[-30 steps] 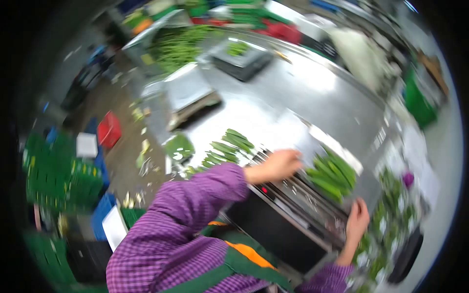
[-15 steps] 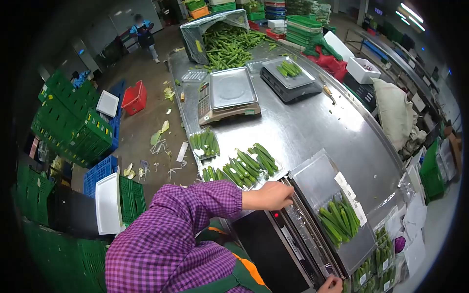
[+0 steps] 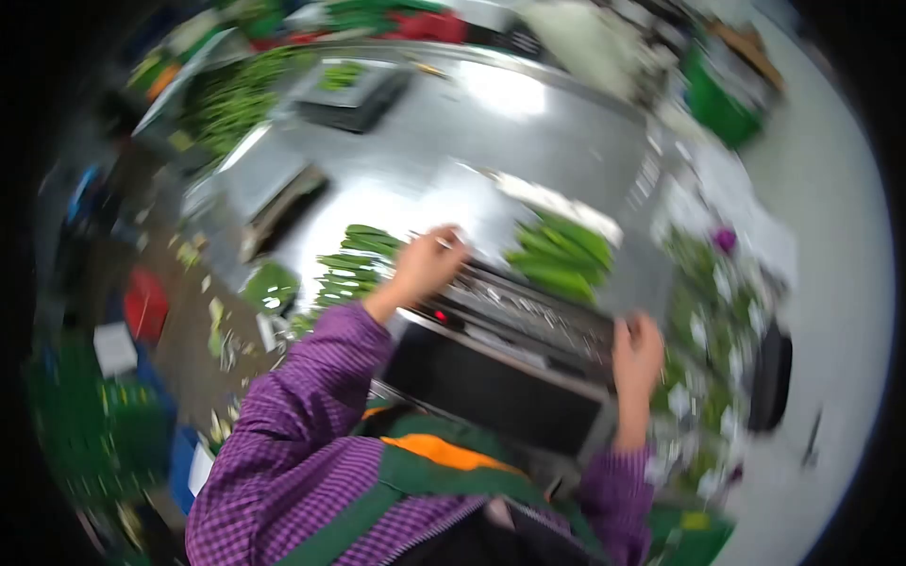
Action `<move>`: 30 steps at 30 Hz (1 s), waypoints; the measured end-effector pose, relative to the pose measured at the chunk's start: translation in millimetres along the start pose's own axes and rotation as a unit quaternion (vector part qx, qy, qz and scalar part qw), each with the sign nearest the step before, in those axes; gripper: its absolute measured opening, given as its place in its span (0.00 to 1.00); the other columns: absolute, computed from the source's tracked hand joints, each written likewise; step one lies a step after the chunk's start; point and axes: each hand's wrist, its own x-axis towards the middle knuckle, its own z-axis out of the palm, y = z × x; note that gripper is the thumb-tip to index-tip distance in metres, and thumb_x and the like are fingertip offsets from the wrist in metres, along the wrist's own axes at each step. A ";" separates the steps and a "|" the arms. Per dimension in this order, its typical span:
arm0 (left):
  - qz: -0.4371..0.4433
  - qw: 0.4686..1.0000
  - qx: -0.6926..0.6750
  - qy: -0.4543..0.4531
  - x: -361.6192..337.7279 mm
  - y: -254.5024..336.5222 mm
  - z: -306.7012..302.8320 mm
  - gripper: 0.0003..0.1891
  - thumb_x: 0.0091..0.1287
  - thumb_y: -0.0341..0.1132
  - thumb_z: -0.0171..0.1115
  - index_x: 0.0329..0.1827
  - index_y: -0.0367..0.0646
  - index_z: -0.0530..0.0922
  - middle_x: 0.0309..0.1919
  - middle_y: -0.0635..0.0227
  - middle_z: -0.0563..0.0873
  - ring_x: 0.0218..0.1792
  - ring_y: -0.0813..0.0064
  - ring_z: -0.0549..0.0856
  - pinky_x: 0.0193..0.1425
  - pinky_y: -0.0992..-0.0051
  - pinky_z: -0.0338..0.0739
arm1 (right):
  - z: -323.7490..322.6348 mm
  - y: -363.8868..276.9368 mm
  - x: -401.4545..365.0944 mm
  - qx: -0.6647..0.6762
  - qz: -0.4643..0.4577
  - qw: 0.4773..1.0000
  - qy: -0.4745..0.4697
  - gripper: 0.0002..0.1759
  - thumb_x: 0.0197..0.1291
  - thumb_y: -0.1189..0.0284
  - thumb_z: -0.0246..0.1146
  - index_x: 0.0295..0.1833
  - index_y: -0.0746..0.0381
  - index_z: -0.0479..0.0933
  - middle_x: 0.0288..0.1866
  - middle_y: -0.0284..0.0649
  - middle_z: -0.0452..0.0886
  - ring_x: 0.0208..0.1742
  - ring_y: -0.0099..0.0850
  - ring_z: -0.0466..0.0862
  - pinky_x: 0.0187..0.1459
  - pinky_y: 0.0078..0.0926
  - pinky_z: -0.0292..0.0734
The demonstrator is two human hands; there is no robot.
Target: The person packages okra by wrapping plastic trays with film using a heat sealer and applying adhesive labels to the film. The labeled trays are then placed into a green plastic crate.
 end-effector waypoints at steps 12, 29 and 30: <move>0.007 0.977 -0.121 -0.173 31.4 29.9 50.5 0.22 0.62 0.30 0.61 0.60 0.33 0.72 0.41 0.61 0.85 0.36 0.76 0.83 0.32 0.79 0.79 | 17.5 5.2 33.3 0.098 0.105 0.987 -0.068 0.18 0.56 0.71 0.62 0.51 0.65 0.76 0.32 0.40 0.83 0.34 0.34 0.83 0.40 0.30 0.75; -0.153 0.947 -0.201 -0.197 -39.5 30.5 -21.1 0.31 0.58 0.24 0.65 0.65 0.33 0.63 0.24 0.74 0.79 0.26 0.85 0.77 0.32 0.85 0.70 | -19.8 6.2 -25.1 0.441 0.233 0.865 -0.044 0.07 0.59 0.74 0.61 0.42 0.66 0.76 0.23 0.25 0.71 0.23 0.17 0.68 0.32 0.15 0.66; -0.164 0.943 -0.217 -0.192 -49.8 29.3 -25.5 0.29 0.59 0.25 0.65 0.64 0.33 0.65 0.23 0.74 0.79 0.25 0.85 0.76 0.32 0.85 0.69 | -26.3 7.1 -31.4 0.537 0.270 0.794 -0.093 0.07 0.60 0.75 0.59 0.42 0.66 0.76 0.21 0.24 0.67 0.22 0.17 0.65 0.30 0.15 0.63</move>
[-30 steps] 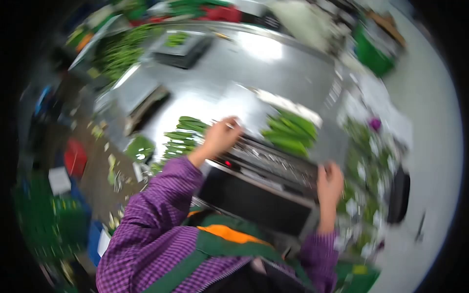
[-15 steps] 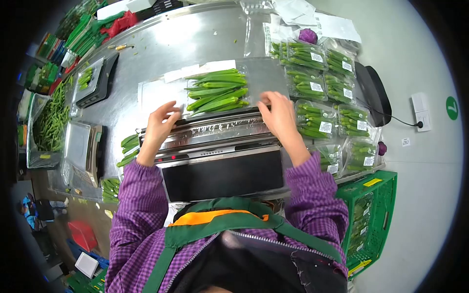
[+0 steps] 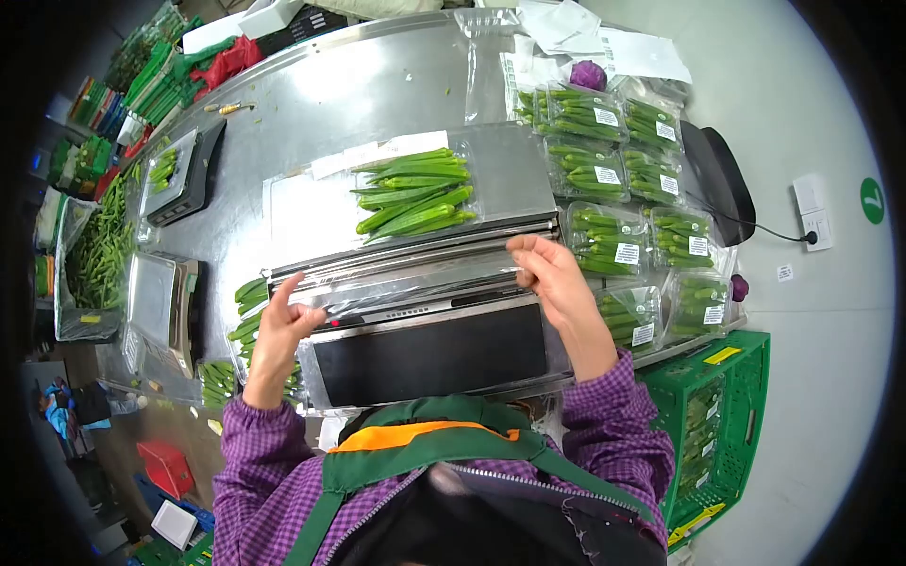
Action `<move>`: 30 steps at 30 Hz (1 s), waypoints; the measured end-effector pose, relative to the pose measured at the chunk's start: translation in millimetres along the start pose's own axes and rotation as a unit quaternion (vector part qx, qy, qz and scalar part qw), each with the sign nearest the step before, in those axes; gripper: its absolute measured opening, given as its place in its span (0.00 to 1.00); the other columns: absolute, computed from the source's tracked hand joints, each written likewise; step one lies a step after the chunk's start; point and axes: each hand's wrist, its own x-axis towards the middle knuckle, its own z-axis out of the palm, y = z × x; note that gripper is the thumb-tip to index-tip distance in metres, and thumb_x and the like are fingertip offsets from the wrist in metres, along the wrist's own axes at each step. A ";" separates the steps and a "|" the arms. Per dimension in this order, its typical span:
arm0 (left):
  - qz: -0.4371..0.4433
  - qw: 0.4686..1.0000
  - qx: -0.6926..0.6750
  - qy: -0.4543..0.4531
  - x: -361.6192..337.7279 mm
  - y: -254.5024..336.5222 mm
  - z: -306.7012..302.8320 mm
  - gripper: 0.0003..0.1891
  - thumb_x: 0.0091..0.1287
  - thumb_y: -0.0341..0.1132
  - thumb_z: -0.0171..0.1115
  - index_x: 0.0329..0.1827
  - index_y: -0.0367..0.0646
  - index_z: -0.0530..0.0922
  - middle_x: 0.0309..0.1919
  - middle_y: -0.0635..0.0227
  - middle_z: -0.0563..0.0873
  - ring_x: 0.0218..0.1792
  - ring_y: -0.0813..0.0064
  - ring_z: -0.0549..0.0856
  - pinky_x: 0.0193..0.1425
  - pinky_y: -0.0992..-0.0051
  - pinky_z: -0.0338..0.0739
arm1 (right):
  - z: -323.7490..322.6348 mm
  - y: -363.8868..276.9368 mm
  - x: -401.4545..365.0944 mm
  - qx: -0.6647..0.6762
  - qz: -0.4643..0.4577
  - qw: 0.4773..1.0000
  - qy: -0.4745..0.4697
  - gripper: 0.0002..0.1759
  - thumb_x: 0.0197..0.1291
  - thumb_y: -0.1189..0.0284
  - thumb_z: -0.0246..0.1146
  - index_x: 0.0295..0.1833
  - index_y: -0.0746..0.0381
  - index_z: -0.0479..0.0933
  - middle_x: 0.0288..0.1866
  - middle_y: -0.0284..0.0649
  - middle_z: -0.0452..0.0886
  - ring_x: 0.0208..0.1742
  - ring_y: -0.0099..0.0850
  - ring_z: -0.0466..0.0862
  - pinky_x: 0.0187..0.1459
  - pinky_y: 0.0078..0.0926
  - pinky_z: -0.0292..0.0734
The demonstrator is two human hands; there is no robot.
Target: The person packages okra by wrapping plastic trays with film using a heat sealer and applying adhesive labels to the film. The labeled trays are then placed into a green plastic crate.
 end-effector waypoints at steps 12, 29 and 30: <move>0.149 0.788 -0.499 -0.329 94.1 112.8 -3.0 0.14 0.74 0.42 0.46 0.34 0.43 0.72 0.23 0.75 0.72 0.22 0.80 0.70 0.31 0.79 0.70 | 76.8 -115.4 62.3 0.124 -0.322 0.936 -0.064 0.16 0.66 0.75 0.48 0.54 0.71 0.73 0.28 0.38 0.79 0.25 0.26 0.73 0.38 0.24 0.70; -0.008 0.970 -0.112 -0.216 111.2 24.7 37.4 0.28 0.73 0.53 0.40 0.60 0.36 0.67 0.54 0.55 0.74 0.52 0.66 0.78 0.52 0.66 0.79 | 30.5 -28.9 89.9 -0.213 0.055 0.963 -0.156 0.29 0.71 0.52 0.43 0.54 0.72 0.67 0.43 0.43 0.76 0.18 0.25 0.77 0.20 0.19 0.76; -0.037 0.967 -0.127 -0.218 89.5 25.1 36.2 0.28 0.74 0.53 0.39 0.61 0.35 0.67 0.54 0.55 0.75 0.52 0.66 0.78 0.52 0.65 0.78 | 30.6 -29.8 69.3 -0.224 0.073 0.957 -0.167 0.30 0.71 0.52 0.42 0.54 0.72 0.67 0.41 0.44 0.77 0.17 0.25 0.78 0.21 0.19 0.76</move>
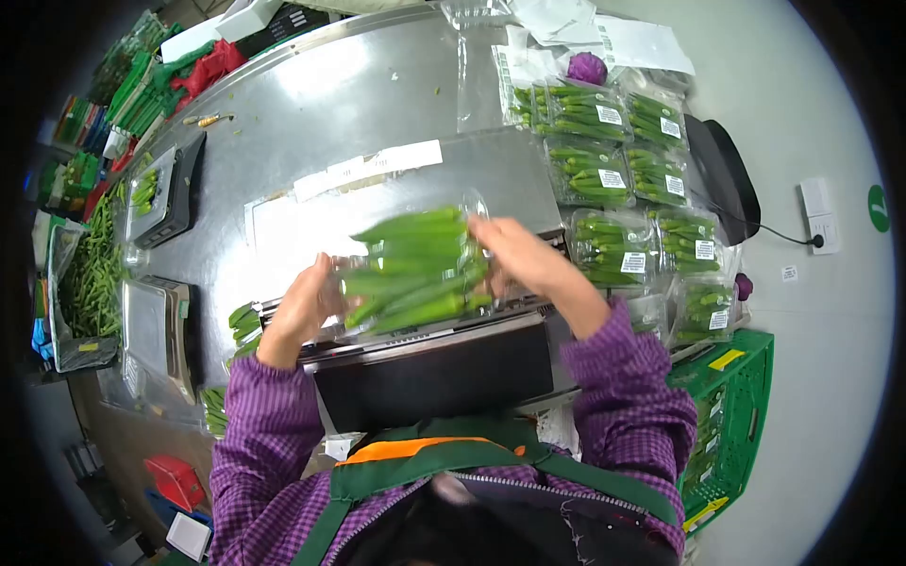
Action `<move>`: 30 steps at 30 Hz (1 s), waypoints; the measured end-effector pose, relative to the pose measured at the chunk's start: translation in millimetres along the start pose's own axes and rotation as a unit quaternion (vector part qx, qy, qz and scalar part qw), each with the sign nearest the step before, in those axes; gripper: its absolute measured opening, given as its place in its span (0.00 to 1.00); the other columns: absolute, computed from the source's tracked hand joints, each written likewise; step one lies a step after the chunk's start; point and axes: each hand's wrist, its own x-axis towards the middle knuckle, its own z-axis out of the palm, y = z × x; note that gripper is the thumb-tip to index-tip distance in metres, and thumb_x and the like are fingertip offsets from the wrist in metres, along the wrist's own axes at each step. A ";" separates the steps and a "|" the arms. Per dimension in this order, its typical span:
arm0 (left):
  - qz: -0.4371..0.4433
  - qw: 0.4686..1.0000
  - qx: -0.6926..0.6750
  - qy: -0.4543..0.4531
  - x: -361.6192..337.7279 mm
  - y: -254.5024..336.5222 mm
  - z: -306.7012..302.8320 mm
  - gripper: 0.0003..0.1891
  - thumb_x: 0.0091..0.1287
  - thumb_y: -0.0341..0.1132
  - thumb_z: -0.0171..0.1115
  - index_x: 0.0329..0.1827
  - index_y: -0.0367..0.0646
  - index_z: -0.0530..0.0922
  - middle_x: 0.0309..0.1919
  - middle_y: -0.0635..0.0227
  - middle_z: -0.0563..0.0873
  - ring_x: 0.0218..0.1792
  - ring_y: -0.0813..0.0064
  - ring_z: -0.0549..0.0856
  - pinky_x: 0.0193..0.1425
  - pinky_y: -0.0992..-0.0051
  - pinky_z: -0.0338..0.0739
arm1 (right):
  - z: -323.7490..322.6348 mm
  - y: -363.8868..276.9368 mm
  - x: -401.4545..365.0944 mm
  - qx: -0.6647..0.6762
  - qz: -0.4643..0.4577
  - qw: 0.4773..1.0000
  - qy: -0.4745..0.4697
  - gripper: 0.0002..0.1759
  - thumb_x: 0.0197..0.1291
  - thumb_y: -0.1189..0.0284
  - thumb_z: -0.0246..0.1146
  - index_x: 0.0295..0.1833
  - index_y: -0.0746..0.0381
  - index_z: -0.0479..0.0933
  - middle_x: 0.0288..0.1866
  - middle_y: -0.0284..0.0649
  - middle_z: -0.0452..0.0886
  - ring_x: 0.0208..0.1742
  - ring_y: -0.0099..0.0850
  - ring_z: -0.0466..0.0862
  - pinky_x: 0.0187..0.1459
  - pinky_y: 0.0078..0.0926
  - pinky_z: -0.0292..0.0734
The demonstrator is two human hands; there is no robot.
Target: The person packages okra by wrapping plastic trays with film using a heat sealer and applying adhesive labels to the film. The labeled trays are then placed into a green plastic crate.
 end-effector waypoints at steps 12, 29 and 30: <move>-0.210 0.977 -0.033 -0.008 -90.2 -96.1 15.8 0.31 0.71 0.55 0.44 0.60 0.32 0.66 0.40 0.60 0.81 0.43 0.65 0.85 0.39 0.77 0.82 | 44.8 102.4 -97.0 0.054 0.125 0.986 -0.092 0.28 0.70 0.56 0.45 0.53 0.74 0.67 0.40 0.45 0.77 0.19 0.29 0.80 0.20 0.23 0.77; -0.057 0.921 0.046 0.383 -189.0 -157.3 6.2 0.12 0.70 0.44 0.55 0.34 0.48 0.79 0.12 0.86 0.61 0.12 0.93 0.57 0.13 0.86 0.51 | 78.0 144.3 -168.8 -0.016 -0.045 0.926 0.374 0.10 0.63 0.74 0.58 0.45 0.69 0.79 0.30 0.31 0.80 0.30 0.13 0.73 0.32 0.12 0.67; -0.091 0.922 0.038 0.373 -199.3 -164.3 6.6 0.12 0.69 0.44 0.55 0.32 0.48 0.79 0.13 0.85 0.63 0.12 0.93 0.60 0.13 0.87 0.53 | 79.3 155.1 -180.0 -0.003 -0.023 0.933 0.359 0.10 0.63 0.74 0.57 0.45 0.69 0.79 0.31 0.32 0.81 0.30 0.14 0.74 0.33 0.13 0.69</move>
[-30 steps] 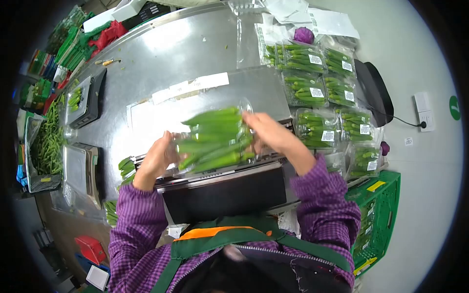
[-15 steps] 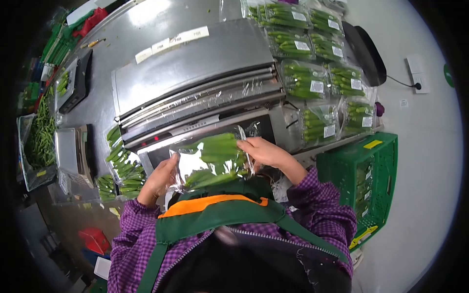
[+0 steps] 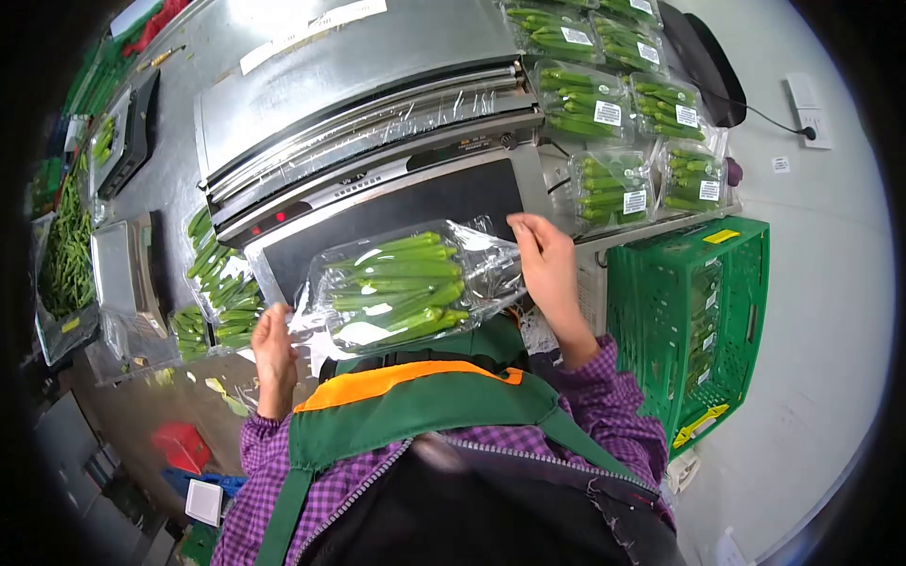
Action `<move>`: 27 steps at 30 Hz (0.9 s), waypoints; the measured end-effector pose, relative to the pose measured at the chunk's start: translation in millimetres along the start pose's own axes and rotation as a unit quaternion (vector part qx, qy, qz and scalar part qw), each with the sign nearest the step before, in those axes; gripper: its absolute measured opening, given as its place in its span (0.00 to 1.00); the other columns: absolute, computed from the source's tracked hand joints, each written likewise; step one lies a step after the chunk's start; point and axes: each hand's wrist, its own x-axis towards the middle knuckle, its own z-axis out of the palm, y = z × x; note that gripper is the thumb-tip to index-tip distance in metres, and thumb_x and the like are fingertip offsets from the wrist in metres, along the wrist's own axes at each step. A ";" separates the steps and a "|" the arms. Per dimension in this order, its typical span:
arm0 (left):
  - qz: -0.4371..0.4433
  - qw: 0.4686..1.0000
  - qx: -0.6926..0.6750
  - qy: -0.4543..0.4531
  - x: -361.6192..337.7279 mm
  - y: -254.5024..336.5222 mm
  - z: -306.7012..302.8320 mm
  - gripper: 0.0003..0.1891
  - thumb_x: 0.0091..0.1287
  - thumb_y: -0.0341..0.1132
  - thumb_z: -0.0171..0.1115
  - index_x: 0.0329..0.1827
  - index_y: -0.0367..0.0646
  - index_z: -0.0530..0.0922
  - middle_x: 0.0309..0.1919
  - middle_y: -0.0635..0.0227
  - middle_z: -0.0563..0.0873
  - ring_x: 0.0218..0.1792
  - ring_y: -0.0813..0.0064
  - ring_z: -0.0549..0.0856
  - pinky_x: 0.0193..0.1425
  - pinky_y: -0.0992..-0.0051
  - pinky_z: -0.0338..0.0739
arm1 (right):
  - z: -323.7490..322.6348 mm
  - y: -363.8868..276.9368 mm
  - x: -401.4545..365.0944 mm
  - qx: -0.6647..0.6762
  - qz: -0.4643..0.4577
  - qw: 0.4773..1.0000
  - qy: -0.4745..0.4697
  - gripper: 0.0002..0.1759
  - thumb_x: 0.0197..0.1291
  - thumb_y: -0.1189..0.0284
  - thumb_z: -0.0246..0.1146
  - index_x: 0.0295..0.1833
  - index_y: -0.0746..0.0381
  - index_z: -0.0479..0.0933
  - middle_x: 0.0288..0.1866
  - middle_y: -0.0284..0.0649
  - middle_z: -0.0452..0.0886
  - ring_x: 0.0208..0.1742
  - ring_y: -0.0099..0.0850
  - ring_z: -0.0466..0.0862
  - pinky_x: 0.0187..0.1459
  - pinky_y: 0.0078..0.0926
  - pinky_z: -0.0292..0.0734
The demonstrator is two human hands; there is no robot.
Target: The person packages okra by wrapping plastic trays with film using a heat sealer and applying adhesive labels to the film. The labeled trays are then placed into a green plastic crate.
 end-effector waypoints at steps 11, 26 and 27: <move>0.347 0.842 0.119 -0.395 38.6 -151.5 43.3 0.14 0.67 0.42 0.54 0.39 0.38 0.77 0.29 0.64 0.78 0.29 0.76 0.76 0.36 0.73 0.74 | 48.0 126.0 -62.3 0.211 0.247 0.825 -0.462 0.28 0.60 0.67 0.62 0.62 0.67 0.65 0.63 0.46 0.69 0.61 0.31 0.70 0.62 0.31 0.66; 0.077 0.910 -0.081 -0.398 -76.8 22.6 27.9 0.29 0.69 0.52 0.51 0.58 0.31 0.70 0.49 0.64 0.80 0.49 0.76 0.77 0.56 0.73 0.70 | 115.8 -31.5 -53.8 0.684 0.109 0.569 -0.442 0.38 0.62 0.42 0.49 0.66 0.62 0.64 0.69 0.46 0.63 0.67 0.38 0.67 0.64 0.42 0.65; 0.079 0.911 -0.081 -0.396 -80.6 19.0 30.1 0.29 0.69 0.52 0.51 0.58 0.31 0.70 0.49 0.64 0.80 0.49 0.76 0.77 0.56 0.73 0.70 | 106.3 -43.3 -54.3 0.684 0.109 0.567 -0.445 0.38 0.62 0.42 0.49 0.66 0.62 0.64 0.69 0.46 0.63 0.67 0.38 0.67 0.64 0.42 0.65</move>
